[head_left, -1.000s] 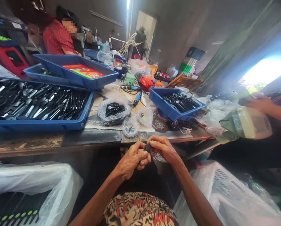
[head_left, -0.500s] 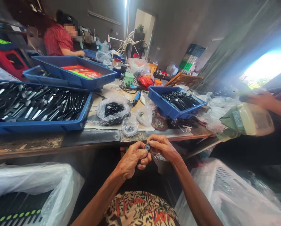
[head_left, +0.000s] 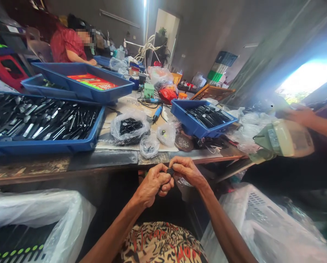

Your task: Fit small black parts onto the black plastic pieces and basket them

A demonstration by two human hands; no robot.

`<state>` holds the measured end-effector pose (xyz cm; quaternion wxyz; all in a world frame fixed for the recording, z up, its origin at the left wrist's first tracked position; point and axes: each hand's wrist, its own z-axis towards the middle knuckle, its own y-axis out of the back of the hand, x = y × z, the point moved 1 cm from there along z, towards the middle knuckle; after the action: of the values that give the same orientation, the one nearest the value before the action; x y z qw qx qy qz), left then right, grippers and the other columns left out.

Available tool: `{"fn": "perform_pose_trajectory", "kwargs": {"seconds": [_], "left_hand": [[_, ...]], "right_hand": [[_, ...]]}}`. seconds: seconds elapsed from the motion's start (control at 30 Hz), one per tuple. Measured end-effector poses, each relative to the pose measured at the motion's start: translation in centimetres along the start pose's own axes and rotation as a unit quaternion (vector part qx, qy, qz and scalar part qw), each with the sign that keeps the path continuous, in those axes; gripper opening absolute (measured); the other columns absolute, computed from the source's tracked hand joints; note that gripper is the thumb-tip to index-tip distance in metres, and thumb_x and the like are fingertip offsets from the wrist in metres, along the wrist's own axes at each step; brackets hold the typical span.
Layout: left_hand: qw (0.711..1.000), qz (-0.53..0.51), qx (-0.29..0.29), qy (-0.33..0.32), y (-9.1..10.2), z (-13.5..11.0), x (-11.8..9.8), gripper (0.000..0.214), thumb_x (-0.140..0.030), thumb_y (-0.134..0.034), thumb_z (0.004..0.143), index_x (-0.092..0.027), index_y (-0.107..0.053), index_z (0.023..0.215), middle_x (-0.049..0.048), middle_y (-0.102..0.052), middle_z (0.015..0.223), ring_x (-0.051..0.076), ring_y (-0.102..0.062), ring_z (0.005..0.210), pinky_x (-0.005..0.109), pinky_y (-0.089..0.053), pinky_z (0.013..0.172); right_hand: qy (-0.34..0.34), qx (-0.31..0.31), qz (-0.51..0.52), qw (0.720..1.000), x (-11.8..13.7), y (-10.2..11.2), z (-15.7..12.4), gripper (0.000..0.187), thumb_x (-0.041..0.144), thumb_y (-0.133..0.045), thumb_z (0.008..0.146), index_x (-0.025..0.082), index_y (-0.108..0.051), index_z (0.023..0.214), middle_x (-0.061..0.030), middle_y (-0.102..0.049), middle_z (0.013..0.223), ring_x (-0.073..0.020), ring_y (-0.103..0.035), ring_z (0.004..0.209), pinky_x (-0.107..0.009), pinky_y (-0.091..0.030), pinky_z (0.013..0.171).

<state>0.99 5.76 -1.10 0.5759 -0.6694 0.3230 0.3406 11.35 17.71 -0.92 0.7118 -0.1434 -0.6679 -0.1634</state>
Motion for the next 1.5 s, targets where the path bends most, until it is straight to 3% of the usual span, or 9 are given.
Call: {"fn": "perform_pose_trajectory", "kwargs": {"seconds": [0.33, 0.47, 0.57, 0.67, 0.8, 1.07, 1.17, 1.33, 1.5], "left_hand": [[0.993, 0.074, -0.084, -0.047, 2.1, 1.0, -0.3, 0.022, -0.030, -0.055, 0.075, -0.020, -0.036, 0.080, -0.0034, -0.054, 0.059, 0.003, -0.031, 0.043, 0.014, -0.018, 0.038], [0.980, 0.101, -0.147, -0.083, 4.0, 1.2, -0.8, 0.021, -0.030, -0.054, 0.077, -0.020, -0.037, 0.082, -0.0040, -0.054, 0.060, 0.004, -0.032, 0.043, 0.014, -0.018, 0.038], [0.967, 0.113, -0.199, -0.111, 5.5, 1.2, -1.3, 0.018, -0.029, -0.053, 0.078, -0.020, -0.038, 0.083, -0.0041, -0.054, 0.061, 0.004, -0.032, 0.043, 0.015, -0.022, 0.038], [0.959, 0.104, -0.232, -0.127, 6.7, 1.3, -1.8, 0.019, -0.029, -0.054, 0.078, -0.019, -0.038, 0.084, -0.0027, -0.056, 0.064, 0.004, -0.036, 0.046, 0.014, -0.025, 0.039], [0.954, 0.079, -0.250, -0.144, 7.6, 1.9, -2.5, 0.021, -0.031, -0.055, 0.078, -0.019, -0.038, 0.082, -0.0017, -0.058, 0.065, 0.005, -0.037, 0.047, 0.014, -0.025, 0.039], [0.964, 0.007, -0.234, -0.129, 8.6, 4.4, -3.4, 0.019, -0.028, -0.056, 0.077, -0.018, -0.039, 0.080, -0.0001, -0.059, 0.067, 0.005, -0.038, 0.048, 0.015, -0.025, 0.040], [0.964, -0.013, -0.237, -0.120, 8.8, 5.2, -3.8, 0.020, -0.026, -0.057, 0.076, -0.018, -0.039, 0.080, -0.0004, -0.059, 0.066, 0.005, -0.037, 0.047, 0.015, -0.025, 0.039], [0.966, -0.042, -0.230, -0.108, 8.9, 6.0, -4.2, 0.021, -0.025, -0.058, 0.076, -0.017, -0.039, 0.081, 0.0004, -0.059, 0.066, 0.005, -0.037, 0.047, 0.015, -0.024, 0.039], [0.973, -0.050, -0.205, -0.095, 8.6, 6.4, -4.6, 0.019, -0.024, -0.057, 0.078, -0.017, -0.041, 0.084, 0.0002, -0.058, 0.068, 0.004, -0.038, 0.048, 0.015, -0.024, 0.040]], "right_hand": [[-0.014, -0.047, 0.030, 0.998, -2.4, -0.5, 3.1, 0.025, 0.037, -0.057, 0.081, 0.013, -0.060, 0.088, 0.0013, -0.051, 0.063, -0.0058, -0.037, 0.049, -0.021, -0.026, 0.048], [-0.008, -0.108, -0.083, 0.991, -2.3, -0.3, 5.6, 0.021, 0.034, -0.051, 0.082, 0.014, -0.058, 0.086, 0.0015, -0.053, 0.063, -0.0068, -0.037, 0.047, -0.021, -0.026, 0.046], [0.034, -0.142, -0.228, 0.963, -1.8, -0.5, 7.8, 0.013, 0.022, -0.048, 0.080, 0.015, -0.058, 0.078, 0.0022, -0.051, 0.061, -0.0096, -0.041, 0.054, -0.023, -0.033, 0.053], [0.075, -0.127, -0.349, 0.926, -1.5, -0.9, 10.1, 0.014, 0.013, -0.045, 0.079, 0.015, -0.060, 0.079, -0.0014, -0.056, 0.074, -0.0125, -0.050, 0.071, -0.025, -0.037, 0.067], [0.062, -0.058, -0.546, 0.833, -2.1, -1.4, 12.4, 0.021, 0.006, -0.041, 0.081, 0.015, -0.059, 0.087, -0.0060, -0.058, 0.088, -0.0145, -0.052, 0.078, -0.025, -0.036, 0.068], [0.017, -0.026, -0.576, 0.817, -4.1, -1.1, 12.9, 0.015, 0.013, -0.044, 0.084, 0.014, -0.057, 0.092, -0.0065, -0.055, 0.088, -0.0165, -0.052, 0.076, -0.027, -0.035, 0.066], [0.024, -0.031, -0.559, 0.828, -3.8, -1.1, 12.9, 0.017, 0.014, -0.043, 0.084, 0.015, -0.057, 0.093, -0.0064, -0.054, 0.088, -0.0167, -0.052, 0.076, -0.027, -0.036, 0.066], [0.069, -0.103, -0.425, 0.897, -2.5, -1.2, 13.3, 0.019, 0.015, -0.039, 0.086, 0.015, -0.059, 0.087, -0.0067, -0.057, 0.084, -0.0168, -0.052, 0.078, -0.028, -0.039, 0.070], [-0.006, -0.123, -0.207, 0.971, -1.6, -1.8, 13.6, 0.016, 0.025, -0.047, 0.084, 0.016, -0.060, 0.088, -0.0026, -0.057, 0.073, -0.0131, -0.050, 0.065, -0.026, -0.038, 0.060]]}}
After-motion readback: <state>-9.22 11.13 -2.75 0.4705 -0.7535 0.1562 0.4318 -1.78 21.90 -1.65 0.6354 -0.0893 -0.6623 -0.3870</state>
